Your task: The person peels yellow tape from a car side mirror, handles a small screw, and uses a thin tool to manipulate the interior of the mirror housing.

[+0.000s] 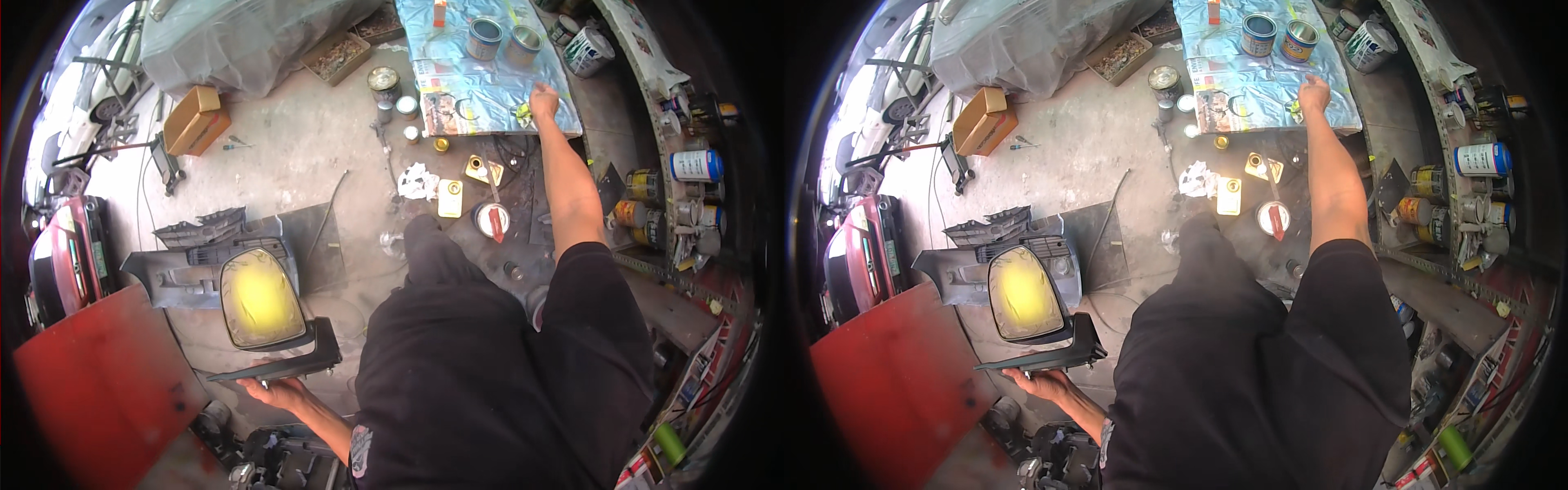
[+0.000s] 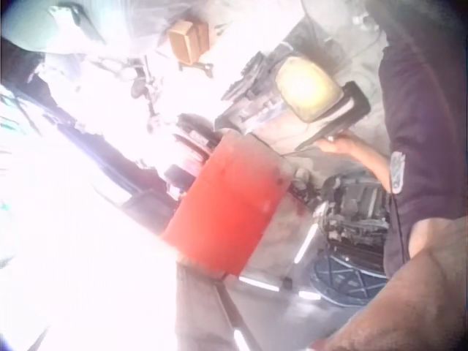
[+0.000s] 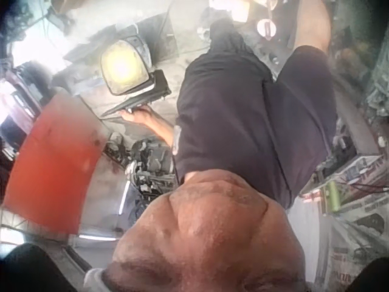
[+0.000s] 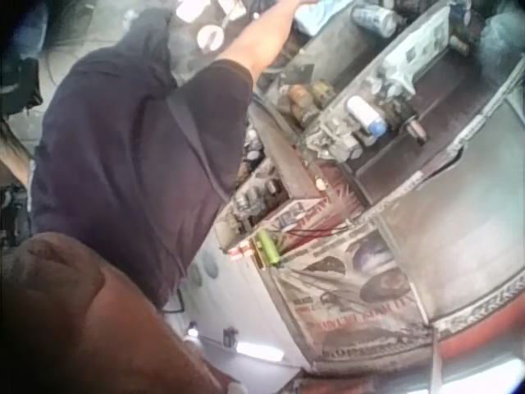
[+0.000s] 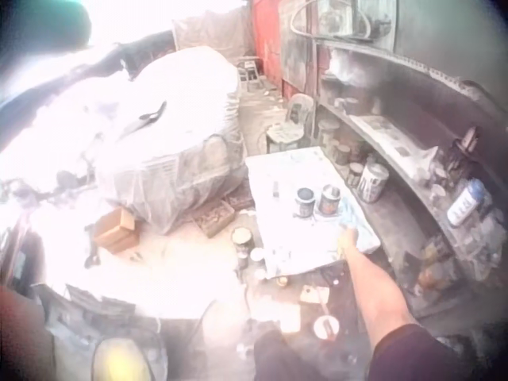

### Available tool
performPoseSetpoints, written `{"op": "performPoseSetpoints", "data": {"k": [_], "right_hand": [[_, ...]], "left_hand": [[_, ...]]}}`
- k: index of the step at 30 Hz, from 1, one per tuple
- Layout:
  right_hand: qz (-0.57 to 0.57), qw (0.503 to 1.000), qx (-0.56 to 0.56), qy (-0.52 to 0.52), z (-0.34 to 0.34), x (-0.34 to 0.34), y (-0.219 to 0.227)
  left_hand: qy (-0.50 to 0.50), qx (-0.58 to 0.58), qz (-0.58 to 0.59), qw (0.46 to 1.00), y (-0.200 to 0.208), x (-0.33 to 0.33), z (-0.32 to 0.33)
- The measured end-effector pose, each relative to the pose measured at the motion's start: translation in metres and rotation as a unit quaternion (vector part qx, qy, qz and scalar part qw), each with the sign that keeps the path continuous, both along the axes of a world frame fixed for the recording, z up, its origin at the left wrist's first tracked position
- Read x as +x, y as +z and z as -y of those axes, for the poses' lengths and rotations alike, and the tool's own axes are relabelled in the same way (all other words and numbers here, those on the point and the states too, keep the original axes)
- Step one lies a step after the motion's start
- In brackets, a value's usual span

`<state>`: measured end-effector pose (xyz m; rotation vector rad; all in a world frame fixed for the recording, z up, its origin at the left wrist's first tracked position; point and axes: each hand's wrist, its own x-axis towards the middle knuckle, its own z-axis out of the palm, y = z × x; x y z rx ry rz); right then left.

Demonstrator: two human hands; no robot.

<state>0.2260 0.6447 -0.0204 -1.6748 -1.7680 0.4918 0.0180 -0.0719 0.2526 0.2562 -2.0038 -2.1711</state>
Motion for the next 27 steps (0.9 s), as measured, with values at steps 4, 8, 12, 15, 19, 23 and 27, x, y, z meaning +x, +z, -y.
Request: {"op": "performPoseSetpoints", "data": {"k": [4,8,12,15,19,23,27], "right_hand": [[-0.164,0.984,-0.067,0.030,-0.049,-0.016,-0.001],[-0.091,0.977,-0.156,0.113,-0.052,-0.038,-0.003],[0.006,0.971,-0.169,0.170,-0.035,-0.088,-0.005],[0.067,0.957,-0.117,0.256,-0.036,-0.134,-0.001],[0.098,0.927,-0.140,0.335,-0.031,-0.199,0.039],[0.138,0.903,-0.224,0.339,-0.032,-0.231,0.036],[0.128,0.899,-0.293,0.298,-0.035,-0.252,0.012]], "left_hand": [[-0.036,0.011,0.013,0.999,0.001,-0.035,-0.034],[-0.159,0.056,0.005,0.986,-0.015,-0.075,-0.067],[-0.184,0.042,0.005,0.982,-0.039,-0.104,-0.110],[-0.207,0.045,0.007,0.977,-0.059,-0.129,-0.124],[-0.254,0.077,0.030,0.964,-0.083,-0.173,-0.138],[-0.279,0.073,0.051,0.956,-0.102,-0.232,-0.169],[-0.203,0.070,0.084,0.973,-0.143,-0.302,-0.183]]}}
